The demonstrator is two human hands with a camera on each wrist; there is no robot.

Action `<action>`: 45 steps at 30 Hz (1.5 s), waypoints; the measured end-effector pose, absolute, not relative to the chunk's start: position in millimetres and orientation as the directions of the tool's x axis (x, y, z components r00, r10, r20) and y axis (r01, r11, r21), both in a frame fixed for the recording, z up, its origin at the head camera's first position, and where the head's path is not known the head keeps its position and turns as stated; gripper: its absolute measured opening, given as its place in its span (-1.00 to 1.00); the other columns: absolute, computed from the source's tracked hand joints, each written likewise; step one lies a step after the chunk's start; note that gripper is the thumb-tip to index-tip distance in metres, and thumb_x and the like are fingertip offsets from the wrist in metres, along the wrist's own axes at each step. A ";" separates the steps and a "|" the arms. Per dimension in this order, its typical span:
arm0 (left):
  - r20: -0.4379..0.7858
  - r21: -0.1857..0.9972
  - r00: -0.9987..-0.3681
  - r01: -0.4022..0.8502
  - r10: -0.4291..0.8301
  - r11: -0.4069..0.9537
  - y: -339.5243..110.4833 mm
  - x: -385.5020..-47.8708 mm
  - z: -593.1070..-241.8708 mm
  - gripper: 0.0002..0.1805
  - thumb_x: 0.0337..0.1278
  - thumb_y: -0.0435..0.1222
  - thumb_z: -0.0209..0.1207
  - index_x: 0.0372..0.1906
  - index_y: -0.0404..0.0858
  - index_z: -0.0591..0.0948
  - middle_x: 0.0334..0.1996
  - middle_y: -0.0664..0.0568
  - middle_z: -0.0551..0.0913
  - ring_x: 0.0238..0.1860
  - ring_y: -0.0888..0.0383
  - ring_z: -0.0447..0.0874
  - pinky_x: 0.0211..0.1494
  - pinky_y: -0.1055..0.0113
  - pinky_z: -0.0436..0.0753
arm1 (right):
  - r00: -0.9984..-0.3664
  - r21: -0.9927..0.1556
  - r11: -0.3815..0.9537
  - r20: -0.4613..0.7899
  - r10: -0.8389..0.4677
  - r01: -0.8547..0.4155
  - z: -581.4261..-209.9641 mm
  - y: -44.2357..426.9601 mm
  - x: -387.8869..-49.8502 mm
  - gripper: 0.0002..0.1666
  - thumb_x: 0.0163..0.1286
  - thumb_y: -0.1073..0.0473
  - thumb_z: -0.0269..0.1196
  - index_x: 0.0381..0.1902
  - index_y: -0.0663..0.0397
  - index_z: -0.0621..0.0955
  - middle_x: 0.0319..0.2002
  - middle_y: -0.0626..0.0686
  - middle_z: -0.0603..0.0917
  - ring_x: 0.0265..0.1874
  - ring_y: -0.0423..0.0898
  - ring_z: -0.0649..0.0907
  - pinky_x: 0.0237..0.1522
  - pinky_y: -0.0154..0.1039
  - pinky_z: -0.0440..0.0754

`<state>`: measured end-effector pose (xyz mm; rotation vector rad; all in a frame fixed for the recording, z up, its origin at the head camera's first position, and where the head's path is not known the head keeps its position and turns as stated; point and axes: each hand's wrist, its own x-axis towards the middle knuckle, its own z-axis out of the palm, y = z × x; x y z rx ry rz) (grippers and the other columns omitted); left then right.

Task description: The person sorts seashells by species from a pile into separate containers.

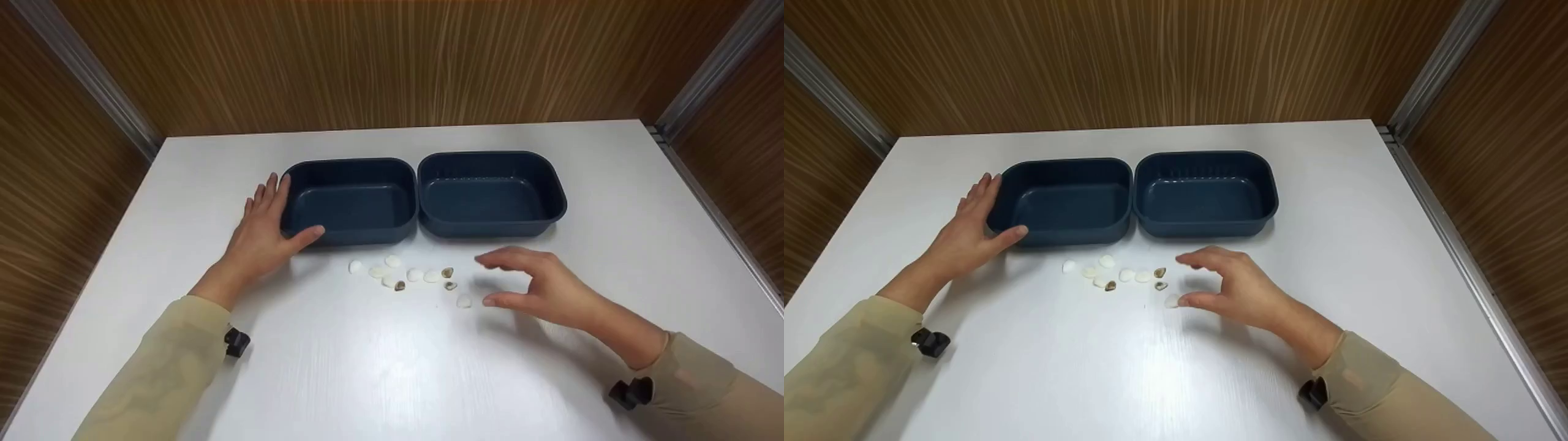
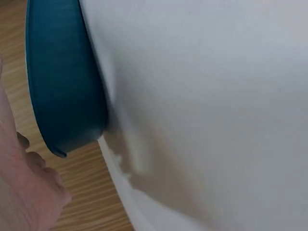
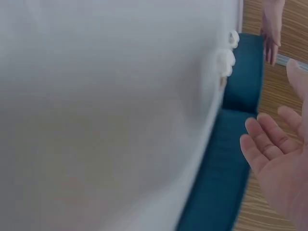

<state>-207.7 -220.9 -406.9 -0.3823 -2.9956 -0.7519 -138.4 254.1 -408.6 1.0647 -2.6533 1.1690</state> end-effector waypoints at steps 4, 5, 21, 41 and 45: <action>0.068 0.510 -0.974 0.221 0.217 0.831 -221.5 -214.4 -410.4 0.25 0.31 0.44 0.12 0.76 -0.12 -0.21 0.74 -0.15 -0.31 0.72 -0.18 -0.37 0.70 -0.11 -0.25 | -0.787 -0.744 0.437 0.190 -0.587 -0.506 -420.1 253.0 -140.1 -0.44 0.24 0.13 0.62 0.18 0.13 0.74 0.08 0.05 0.79 0.08 -0.02 0.74 0.21 -0.26 0.66; 0.062 0.518 -0.975 0.214 0.214 0.828 -221.7 -215.5 -411.0 0.25 0.31 0.44 0.12 0.76 -0.11 -0.22 0.74 -0.13 -0.32 0.72 -0.17 -0.37 0.70 -0.11 -0.24 | -0.791 -0.763 0.433 0.164 -0.589 -0.480 -422.4 253.1 -140.7 -0.46 0.26 0.11 0.61 0.17 0.13 0.74 0.07 0.05 0.79 0.07 -0.01 0.74 0.20 -0.25 0.65; 0.045 0.533 -0.977 0.202 0.211 0.822 -227.9 -222.3 -420.0 0.18 0.42 0.37 0.08 0.74 -0.27 -0.12 0.74 -0.13 -0.18 0.72 -0.21 -0.29 0.70 -0.14 -0.20 | -0.754 -0.856 0.402 -0.022 -0.656 -0.324 -437.8 246.4 -157.9 -0.60 0.25 0.17 0.60 0.05 -0.04 0.81 0.05 -0.01 0.71 0.13 -0.04 0.61 0.24 -0.44 0.47; 0.038 0.451 -0.976 0.209 0.215 0.868 -226.2 -225.5 -422.3 0.19 0.42 0.43 -0.02 0.74 -0.24 -0.17 0.75 -0.08 -0.24 0.72 -0.08 -0.22 0.68 -0.22 -0.14 | -0.778 -0.796 0.471 0.000 -0.628 -0.380 -442.3 239.9 -158.5 -0.66 0.27 0.18 0.60 0.01 -0.10 0.84 -0.03 -0.08 0.70 0.07 -0.03 0.59 0.09 -0.35 0.51; 0.041 0.437 -0.975 0.213 0.218 0.874 -227.2 -225.4 -423.2 0.18 0.43 0.42 -0.02 0.74 -0.26 -0.15 0.75 -0.09 -0.22 0.72 -0.08 -0.20 0.67 -0.24 -0.13 | -0.780 -0.790 0.480 -0.003 -0.626 -0.382 -442.8 238.0 -158.4 -0.69 0.28 0.19 0.59 -0.02 -0.09 0.84 -0.04 -0.09 0.71 0.07 -0.05 0.59 0.11 -0.36 0.52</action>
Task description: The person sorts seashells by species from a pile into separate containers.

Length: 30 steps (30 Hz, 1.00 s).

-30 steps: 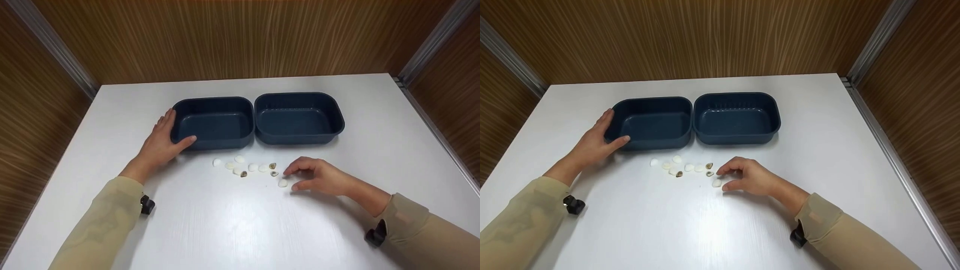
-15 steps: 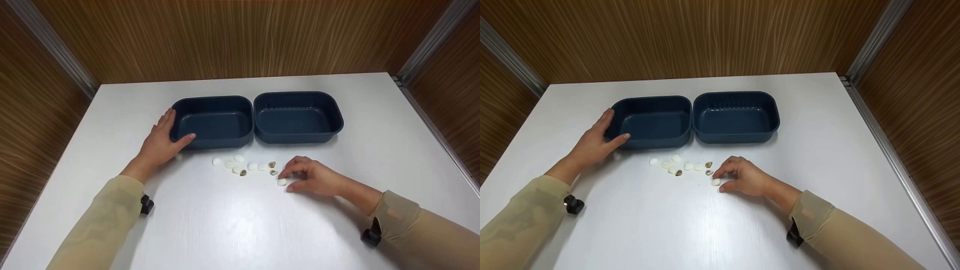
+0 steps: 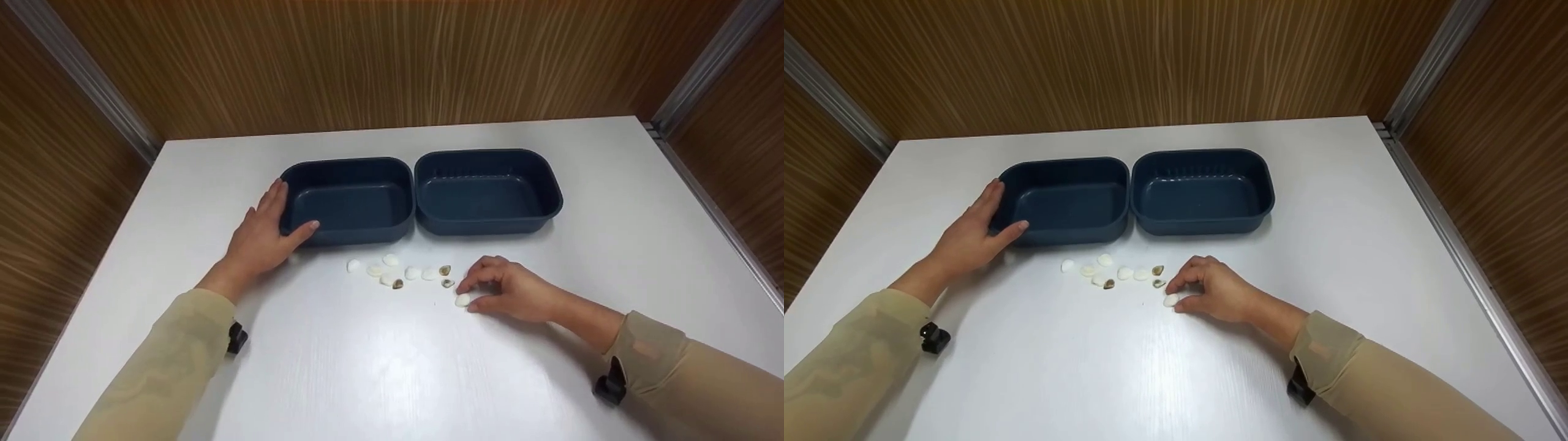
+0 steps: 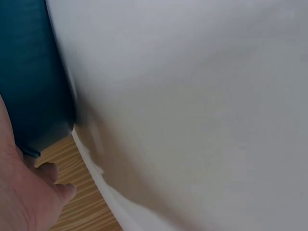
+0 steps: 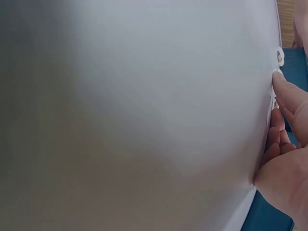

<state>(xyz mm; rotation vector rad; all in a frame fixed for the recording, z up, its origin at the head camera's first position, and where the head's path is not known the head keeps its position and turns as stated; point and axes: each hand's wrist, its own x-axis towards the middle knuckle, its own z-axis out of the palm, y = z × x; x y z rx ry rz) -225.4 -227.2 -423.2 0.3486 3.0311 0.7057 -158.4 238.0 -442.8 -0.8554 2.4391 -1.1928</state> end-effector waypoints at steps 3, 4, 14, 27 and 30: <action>0.046 0.433 -0.975 0.214 0.215 0.876 -227.7 -225.0 -423.3 0.17 0.44 0.41 -0.01 0.74 -0.27 -0.14 0.75 -0.10 -0.21 0.72 -0.09 -0.17 0.67 -0.25 -0.11 | -0.782 -0.785 0.489 -0.010 -0.623 -0.379 -442.0 236.9 -158.1 -0.73 0.29 0.19 0.58 -0.05 -0.11 0.84 -0.05 -0.10 0.71 0.09 -0.06 0.58 0.14 -0.36 0.51; 0.049 0.434 -0.976 0.213 0.214 0.875 -227.8 -224.9 -423.1 0.17 0.43 0.41 0.00 0.74 -0.28 -0.14 0.75 -0.10 -0.21 0.72 -0.09 -0.17 0.67 -0.26 -0.12 | -0.784 -0.785 0.492 -0.013 -0.621 -0.377 -441.8 236.7 -158.1 -0.74 0.30 0.19 0.57 -0.06 -0.12 0.84 -0.05 -0.11 0.70 0.09 -0.06 0.58 0.15 -0.36 0.51; 0.040 0.431 -0.976 0.210 0.215 0.877 -227.3 -225.2 -423.9 0.17 0.43 0.42 -0.02 0.74 -0.28 -0.13 0.75 -0.10 -0.21 0.72 -0.09 -0.16 0.67 -0.24 -0.13 | -0.784 -0.795 0.491 -0.032 -0.620 -0.356 -443.7 238.5 -158.6 -0.78 0.30 0.18 0.57 -0.11 -0.13 0.81 -0.03 -0.10 0.69 0.11 -0.05 0.56 0.21 -0.38 0.47; 0.041 0.414 -0.977 0.207 0.209 0.886 -227.6 -223.4 -424.0 0.18 0.43 0.42 -0.02 0.74 -0.29 -0.13 0.74 -0.15 -0.19 0.72 -0.13 -0.15 0.67 -0.25 -0.11 | -0.771 -0.821 0.398 0.079 -0.632 -0.410 -400.5 208.2 -169.8 -0.79 0.38 0.28 0.48 -0.04 0.12 0.77 -0.18 -0.02 0.76 -0.21 -0.12 0.64 -0.13 -0.35 0.62; 0.042 0.403 -0.976 0.211 0.212 0.891 -226.4 -225.5 -423.5 0.18 0.43 0.44 -0.04 0.74 -0.29 -0.12 0.74 -0.16 -0.17 0.72 -0.13 -0.16 0.67 -0.24 -0.10 | -0.769 -0.802 0.369 0.166 -0.617 -0.469 -379.3 187.4 -185.3 -0.79 0.38 0.31 0.48 -0.04 0.14 0.79 -0.20 -0.02 0.78 -0.24 -0.11 0.67 -0.16 -0.32 0.65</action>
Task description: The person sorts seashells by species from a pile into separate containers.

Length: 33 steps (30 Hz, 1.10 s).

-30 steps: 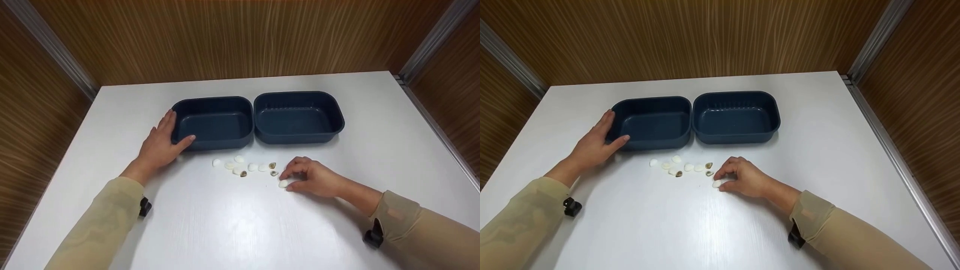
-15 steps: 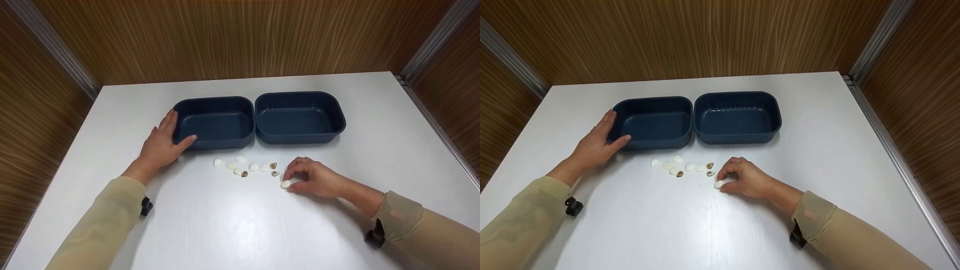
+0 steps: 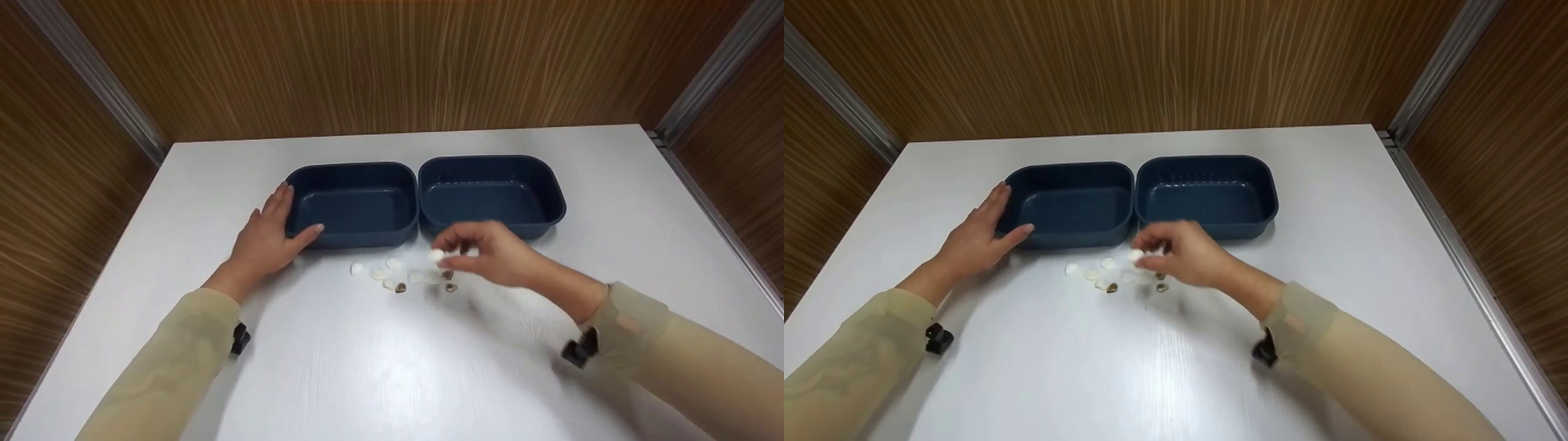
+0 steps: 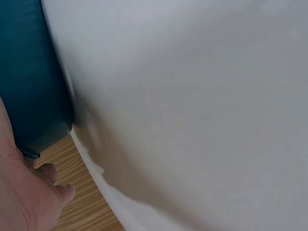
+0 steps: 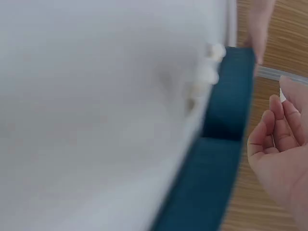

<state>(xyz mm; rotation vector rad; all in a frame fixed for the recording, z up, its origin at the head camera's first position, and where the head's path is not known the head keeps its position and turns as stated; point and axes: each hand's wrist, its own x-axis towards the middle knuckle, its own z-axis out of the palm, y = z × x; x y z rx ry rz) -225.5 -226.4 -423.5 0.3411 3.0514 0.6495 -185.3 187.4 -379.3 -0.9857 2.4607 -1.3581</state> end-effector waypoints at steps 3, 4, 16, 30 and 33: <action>0.039 0.389 -0.976 0.213 0.214 0.896 -226.8 -227.0 -422.5 0.18 0.42 0.45 -0.05 0.74 -0.29 -0.12 0.74 -0.16 -0.17 0.72 -0.12 -0.16 0.67 -0.24 -0.09 | -0.779 -0.794 0.358 0.217 -0.588 -0.492 -363.1 166.3 -203.6 -0.77 0.38 0.34 0.46 -0.02 0.16 0.79 -0.19 0.00 0.79 -0.26 -0.08 0.68 -0.18 -0.33 0.64; 0.037 0.385 -0.976 0.212 0.215 0.898 -227.1 -227.2 -422.0 0.18 0.42 0.45 -0.06 0.74 -0.29 -0.12 0.74 -0.16 -0.17 0.72 -0.12 -0.17 0.67 -0.24 -0.09 | -0.783 -0.791 0.358 0.229 -0.578 -0.495 -359.4 159.5 -210.3 -0.77 0.38 0.34 0.46 -0.01 0.17 0.79 -0.19 0.01 0.80 -0.27 -0.07 0.68 -0.20 -0.33 0.64; 0.035 0.368 -0.975 0.217 0.220 0.904 -227.2 -228.1 -417.7 0.18 0.43 0.45 -0.09 0.74 -0.30 -0.13 0.74 -0.15 -0.18 0.72 -0.12 -0.20 0.67 -0.24 -0.09 | -0.845 -0.786 0.429 0.208 -0.493 -0.445 -349.3 100.8 -268.3 -0.72 0.47 0.21 0.43 0.10 0.09 0.79 -0.07 0.02 0.79 -0.12 -0.10 0.68 -0.06 -0.24 0.64; 0.028 0.367 -0.976 0.210 0.214 0.906 -225.2 -227.6 -420.1 0.21 0.39 0.51 -0.14 0.74 -0.29 -0.11 0.74 -0.14 -0.16 0.71 -0.18 -0.14 0.67 -0.24 -0.10 | -0.855 -0.805 0.424 0.187 -0.483 -0.416 -370.5 59.9 -290.7 -0.70 0.49 0.28 0.40 0.13 0.21 0.76 -0.02 0.07 0.80 -0.04 -0.09 0.73 0.04 -0.22 0.68; 0.022 0.366 -0.977 0.204 0.211 0.908 -225.3 -227.2 -420.0 0.21 0.39 0.51 -0.14 0.74 -0.29 -0.11 0.74 -0.14 -0.16 0.71 -0.18 -0.15 0.67 -0.24 -0.10 | -0.855 -0.810 0.418 0.185 -0.484 -0.412 -372.3 56.1 -292.7 -0.70 0.49 0.29 0.40 0.13 0.23 0.76 -0.02 0.09 0.80 -0.05 -0.09 0.72 0.04 -0.23 0.67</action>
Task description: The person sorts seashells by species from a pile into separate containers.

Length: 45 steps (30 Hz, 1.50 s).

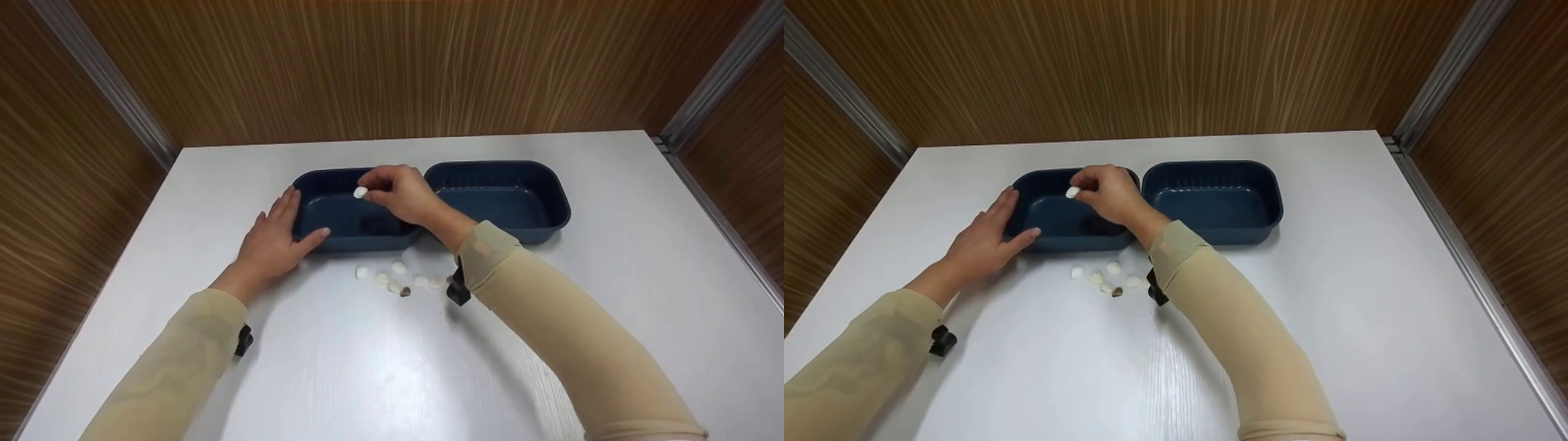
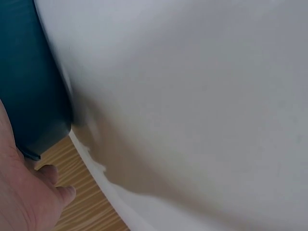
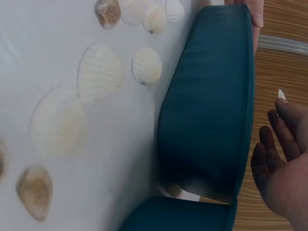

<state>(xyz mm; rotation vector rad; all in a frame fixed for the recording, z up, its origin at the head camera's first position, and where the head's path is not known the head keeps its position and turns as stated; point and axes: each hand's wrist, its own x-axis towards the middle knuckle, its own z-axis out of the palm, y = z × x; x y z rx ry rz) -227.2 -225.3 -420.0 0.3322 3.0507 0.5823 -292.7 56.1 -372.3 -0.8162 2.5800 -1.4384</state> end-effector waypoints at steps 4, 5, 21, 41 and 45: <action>0.029 0.371 -0.976 0.213 0.218 0.904 -224.1 -229.0 -418.6 0.20 0.40 0.49 -0.13 0.74 -0.30 -0.11 0.74 -0.13 -0.16 0.71 -0.16 -0.16 0.67 -0.25 -0.11 | -0.866 -0.813 0.426 0.176 -0.468 -0.396 -373.4 54.4 -295.7 -0.69 0.49 0.28 0.40 0.15 0.23 0.75 0.00 0.10 0.80 -0.02 -0.08 0.73 0.07 -0.23 0.67; 0.032 0.372 -0.975 0.217 0.222 0.902 -223.6 -229.8 -418.3 0.20 0.41 0.49 -0.13 0.74 -0.30 -0.10 0.74 -0.13 -0.16 0.71 -0.16 -0.15 0.67 -0.25 -0.11 | -0.869 -0.813 0.431 0.175 -0.463 -0.393 -373.5 54.4 -296.5 -0.68 0.50 0.28 0.39 0.16 0.23 0.75 0.01 0.10 0.79 0.00 -0.07 0.73 0.09 -0.22 0.66; 0.038 0.362 -0.973 0.227 0.229 0.904 -225.2 -230.9 -420.6 0.17 0.43 0.46 -0.10 0.73 -0.32 -0.08 0.74 -0.16 -0.14 0.71 -0.16 -0.13 0.67 -0.24 -0.10 | -0.846 -0.781 0.428 0.230 -0.480 -0.455 -343.9 84.6 -278.3 -0.64 0.52 0.28 0.37 0.22 0.15 0.72 0.14 0.10 0.77 0.17 -0.05 0.70 0.24 -0.16 0.63; 0.042 0.350 -0.973 0.229 0.229 0.909 -232.3 -228.4 -419.1 0.16 0.45 0.44 -0.09 0.73 -0.31 -0.08 0.74 -0.15 -0.15 0.71 -0.13 -0.09 0.67 -0.24 -0.08 | -0.829 -0.801 0.380 0.240 -0.505 -0.463 -362.4 187.1 -200.3 -0.68 0.43 0.30 0.45 0.12 0.15 0.77 0.04 0.05 0.81 0.06 -0.07 0.75 0.07 -0.33 0.68; 0.038 0.345 -0.974 0.225 0.226 0.911 -233.7 -228.3 -418.6 0.16 0.45 0.44 -0.09 0.73 -0.31 -0.09 0.74 -0.16 -0.15 0.71 -0.13 -0.11 0.67 -0.24 -0.08 | -0.831 -0.808 0.387 0.209 -0.515 -0.443 -375.7 197.8 -190.1 -0.70 0.42 0.32 0.45 0.09 0.14 0.78 0.02 0.04 0.81 -0.02 -0.08 0.74 0.00 -0.36 0.67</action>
